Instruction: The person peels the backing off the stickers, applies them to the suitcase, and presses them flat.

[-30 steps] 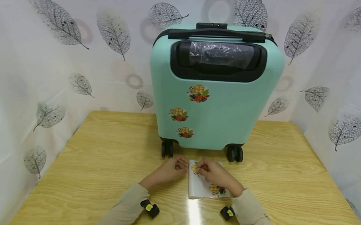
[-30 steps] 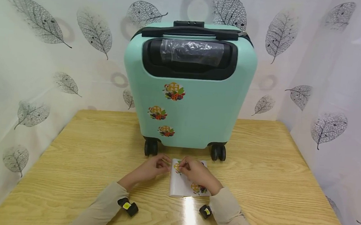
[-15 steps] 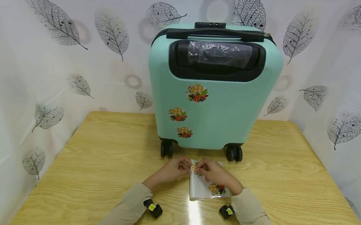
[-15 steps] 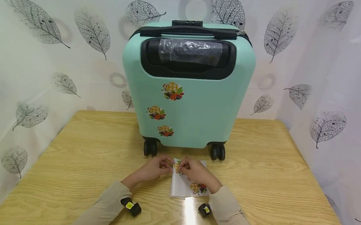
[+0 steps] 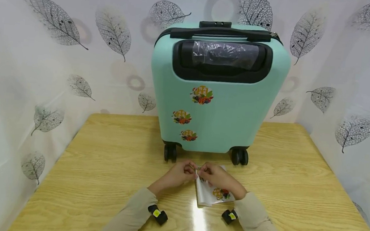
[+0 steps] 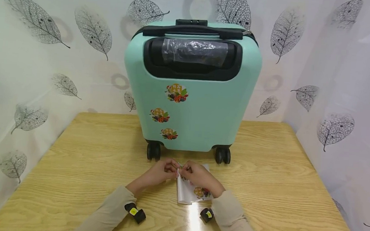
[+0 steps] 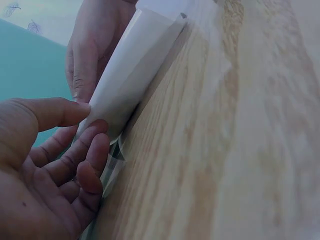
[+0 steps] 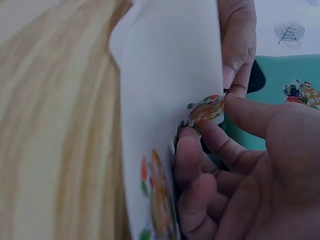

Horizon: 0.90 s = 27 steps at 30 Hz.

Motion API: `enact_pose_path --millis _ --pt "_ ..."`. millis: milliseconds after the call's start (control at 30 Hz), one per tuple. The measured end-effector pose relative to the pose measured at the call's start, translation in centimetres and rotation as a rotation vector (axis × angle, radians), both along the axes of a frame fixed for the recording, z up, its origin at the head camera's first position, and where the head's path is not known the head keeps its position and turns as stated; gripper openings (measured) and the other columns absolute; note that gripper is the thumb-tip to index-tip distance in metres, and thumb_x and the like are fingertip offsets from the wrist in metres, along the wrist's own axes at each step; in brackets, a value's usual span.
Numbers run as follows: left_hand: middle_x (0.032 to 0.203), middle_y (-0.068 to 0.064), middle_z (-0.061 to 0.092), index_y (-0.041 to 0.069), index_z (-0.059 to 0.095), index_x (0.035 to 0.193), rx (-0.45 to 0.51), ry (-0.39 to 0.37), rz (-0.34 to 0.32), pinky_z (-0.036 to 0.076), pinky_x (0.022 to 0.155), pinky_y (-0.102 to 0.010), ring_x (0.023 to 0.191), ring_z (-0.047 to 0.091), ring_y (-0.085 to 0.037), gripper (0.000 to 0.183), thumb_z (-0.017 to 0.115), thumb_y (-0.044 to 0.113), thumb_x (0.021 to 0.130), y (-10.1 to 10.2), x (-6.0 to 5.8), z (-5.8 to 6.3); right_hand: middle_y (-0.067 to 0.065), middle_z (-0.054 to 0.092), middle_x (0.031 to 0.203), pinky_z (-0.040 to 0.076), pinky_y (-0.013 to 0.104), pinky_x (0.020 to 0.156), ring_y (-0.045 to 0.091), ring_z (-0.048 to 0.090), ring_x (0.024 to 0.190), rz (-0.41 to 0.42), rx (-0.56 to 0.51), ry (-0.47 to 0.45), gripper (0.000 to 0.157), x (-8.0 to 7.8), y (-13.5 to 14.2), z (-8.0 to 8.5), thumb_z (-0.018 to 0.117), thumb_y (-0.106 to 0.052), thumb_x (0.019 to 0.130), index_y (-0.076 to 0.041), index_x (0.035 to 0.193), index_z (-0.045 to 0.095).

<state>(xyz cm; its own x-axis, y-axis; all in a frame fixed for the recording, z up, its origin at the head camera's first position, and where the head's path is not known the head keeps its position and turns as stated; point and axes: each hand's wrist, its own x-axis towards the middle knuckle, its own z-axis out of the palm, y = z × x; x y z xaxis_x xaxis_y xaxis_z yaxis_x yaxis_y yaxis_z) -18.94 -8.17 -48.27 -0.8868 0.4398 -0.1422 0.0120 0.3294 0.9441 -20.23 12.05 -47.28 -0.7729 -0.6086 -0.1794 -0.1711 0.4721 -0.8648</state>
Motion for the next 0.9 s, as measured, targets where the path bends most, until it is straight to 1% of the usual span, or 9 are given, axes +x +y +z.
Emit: enact_pose_path --millis 133,267,500,700,900 --pt "0.094 -0.015 0.069 0.002 0.058 0.113 0.001 0.004 -0.002 0.042 0.057 -0.021 0.07 0.057 -0.007 0.025 0.066 0.009 0.09 0.0 -0.05 -0.09 0.0 0.048 0.061 0.034 0.022 0.044 0.007 0.04 0.045 -0.001 0.024 -0.009 0.026 0.02 -0.31 0.48 0.048 -0.027 0.102 -0.003 0.1 0.059" --pt "0.092 -0.014 0.069 0.002 0.058 0.113 0.004 0.002 -0.003 0.041 0.055 -0.021 0.068 0.056 -0.008 0.025 0.067 0.007 0.09 0.02 0.0 0.01 0.0 0.048 0.06 0.032 0.022 0.044 0.007 0.038 0.045 0.0 0.043 -0.021 0.025 0.09 -0.51 0.85 0.047 -0.026 0.103 -0.003 0.1 0.058" --pt "0.092 -0.018 0.069 0.0 0.056 0.114 0.011 -0.007 0.001 0.039 0.054 -0.021 0.066 0.054 -0.007 0.028 0.067 0.006 0.089 0.02 0.13 0.04 0.0 0.047 0.06 0.031 0.022 0.044 0.009 0.037 0.046 0.002 0.04 -0.029 0.024 0.2 -0.58 0.9 0.046 -0.022 0.103 -0.002 0.102 0.058" --pt "0.092 -0.023 0.068 -0.003 0.056 0.114 0.017 -0.013 0.024 0.038 0.051 -0.022 0.063 0.051 -0.008 0.03 0.068 0.002 0.087 0.05 0.22 -0.3 0.003 0.054 0.069 0.033 0.022 0.047 0.009 0.039 0.049 -0.013 0.039 -0.065 0.02 0.24 -0.45 0.73 0.046 -0.018 0.103 -0.002 0.102 0.059" --pt "0.093 -0.022 0.068 -0.003 0.056 0.115 0.025 -0.012 0.029 0.039 0.052 -0.021 0.065 0.053 -0.007 0.031 0.068 0.003 0.086 0.14 0.28 -0.08 0.005 0.058 0.076 0.035 0.023 0.048 0.01 0.042 0.052 -0.016 0.048 -0.044 0.019 0.14 -0.25 0.85 0.047 -0.016 0.102 0.0 0.1 0.058"
